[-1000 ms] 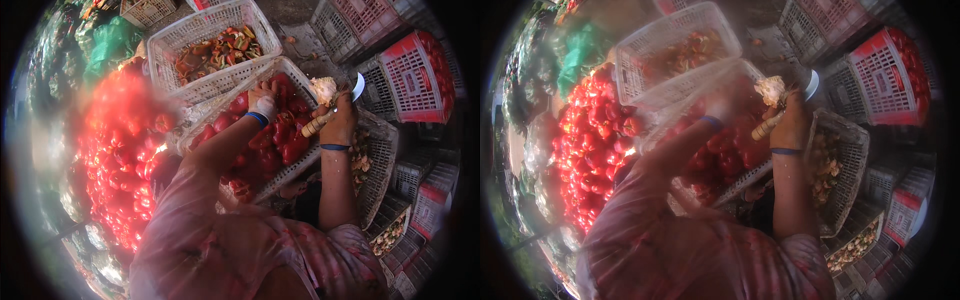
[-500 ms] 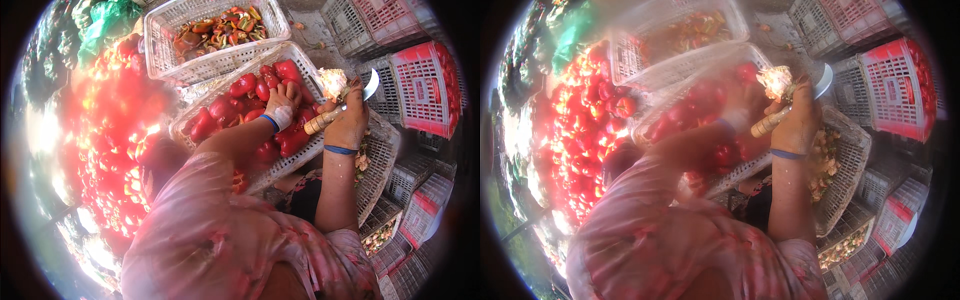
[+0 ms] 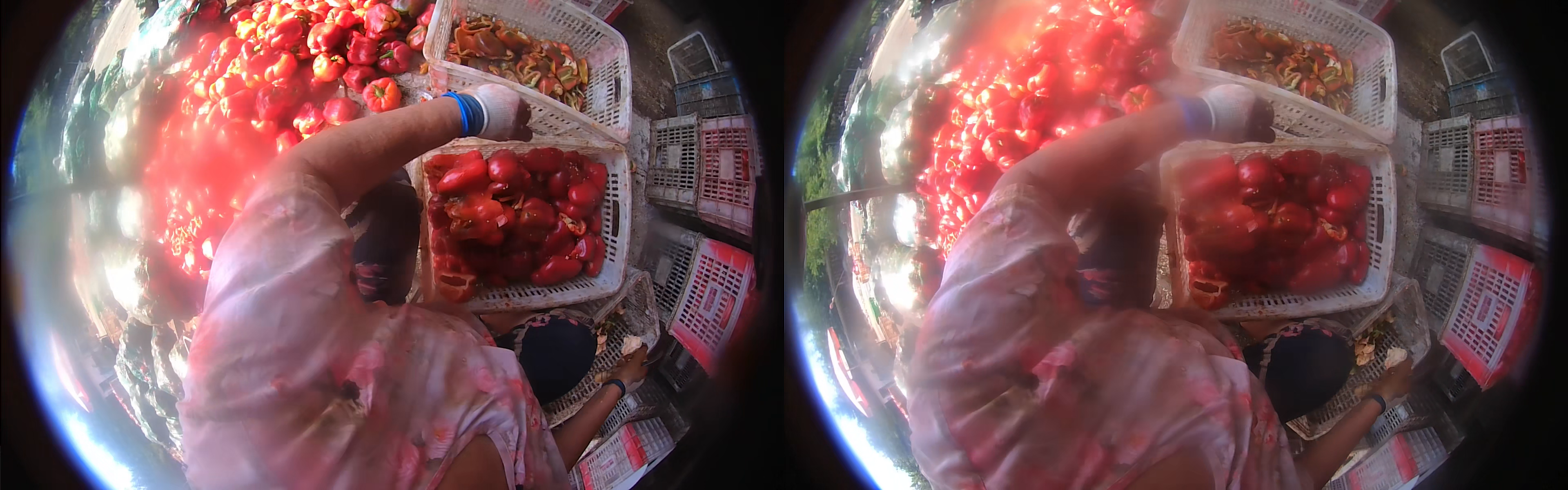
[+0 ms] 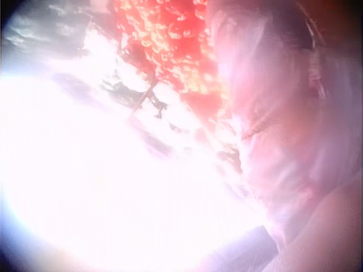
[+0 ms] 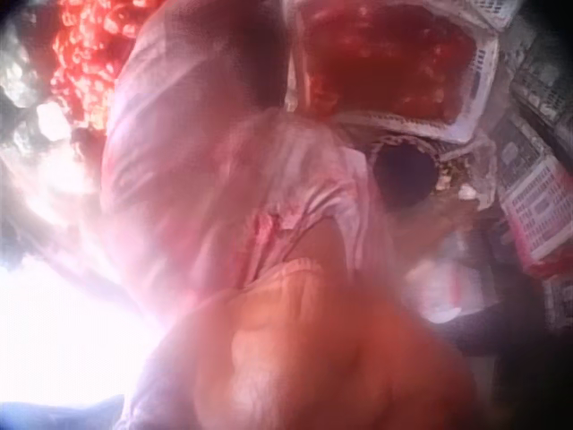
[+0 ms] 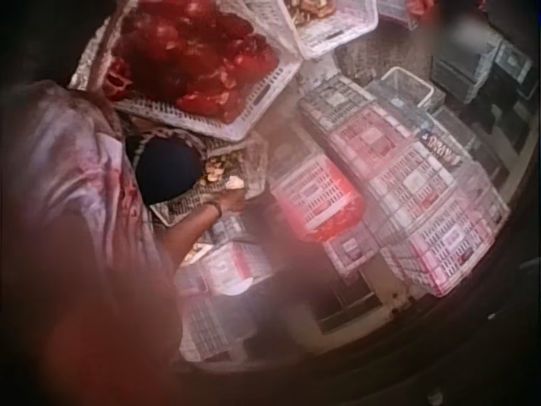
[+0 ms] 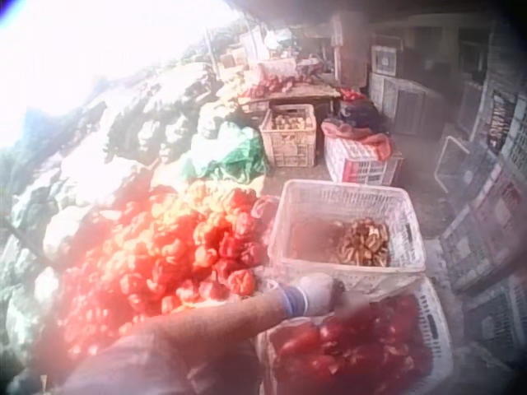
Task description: The person removes the stems and cores from red bell peppers using a knife and sorts the processed vegetables and stems into separate plastic crates.
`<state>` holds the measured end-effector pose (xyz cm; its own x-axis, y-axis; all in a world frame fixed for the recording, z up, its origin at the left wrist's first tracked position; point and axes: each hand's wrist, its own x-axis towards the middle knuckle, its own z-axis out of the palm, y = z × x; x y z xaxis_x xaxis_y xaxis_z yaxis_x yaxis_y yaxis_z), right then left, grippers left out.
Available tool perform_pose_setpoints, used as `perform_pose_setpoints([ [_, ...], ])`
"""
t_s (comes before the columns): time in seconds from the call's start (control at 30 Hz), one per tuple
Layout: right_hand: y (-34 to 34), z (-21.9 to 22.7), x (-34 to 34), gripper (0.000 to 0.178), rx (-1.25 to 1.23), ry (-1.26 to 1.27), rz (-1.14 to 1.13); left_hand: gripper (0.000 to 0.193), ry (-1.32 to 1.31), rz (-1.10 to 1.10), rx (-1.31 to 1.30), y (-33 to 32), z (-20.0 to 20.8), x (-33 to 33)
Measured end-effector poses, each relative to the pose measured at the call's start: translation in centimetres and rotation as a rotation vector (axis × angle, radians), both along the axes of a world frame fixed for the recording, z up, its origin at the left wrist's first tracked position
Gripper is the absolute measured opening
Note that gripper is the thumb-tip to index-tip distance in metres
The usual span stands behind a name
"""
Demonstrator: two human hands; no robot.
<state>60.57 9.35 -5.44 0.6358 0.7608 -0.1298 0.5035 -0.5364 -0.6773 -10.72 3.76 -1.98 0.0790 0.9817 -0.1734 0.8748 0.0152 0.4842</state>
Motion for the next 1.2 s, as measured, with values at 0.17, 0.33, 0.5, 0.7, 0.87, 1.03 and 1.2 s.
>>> perform_pose_setpoints([
  [0.17, -3.1, -2.7, -0.1, 0.033, -0.209, -0.070, -0.114, 0.038, 0.019, 0.808, -0.022, -19.4, -8.4, -16.2],
  [0.33, -2.2, 0.0, -5.1, 0.031, 0.125, -0.136, 0.012, 0.063, 0.030, 1.146, -0.378, -30.0, -21.0, -20.1],
  [0.5, 1.4, 5.0, -20.6, 0.029, 0.049, -0.190, 0.283, 0.075, 0.039, 1.429, -0.798, -28.3, -26.6, -18.2],
  [0.7, -0.8, 6.0, -36.4, 0.032, -0.097, -0.034, 0.486, 0.066, -0.157, 1.555, -0.588, -26.7, -27.5, -19.3],
  [0.87, -3.0, 3.1, -42.3, 0.042, -0.140, 0.174, 0.741, 0.071, -1.047, 1.611, 0.098, -25.6, -20.3, -18.9],
  [1.03, -6.9, 6.8, -49.4, 0.057, -0.282, 0.465, 0.995, 0.077, -1.556, 1.065, 0.401, -18.9, -3.8, -12.6],
  [1.2, -7.5, 9.6, -52.1, 0.077, -0.056, 0.850, 1.300, 0.095, -1.457, 0.558, 0.435, -11.2, 7.7, -3.9],
])
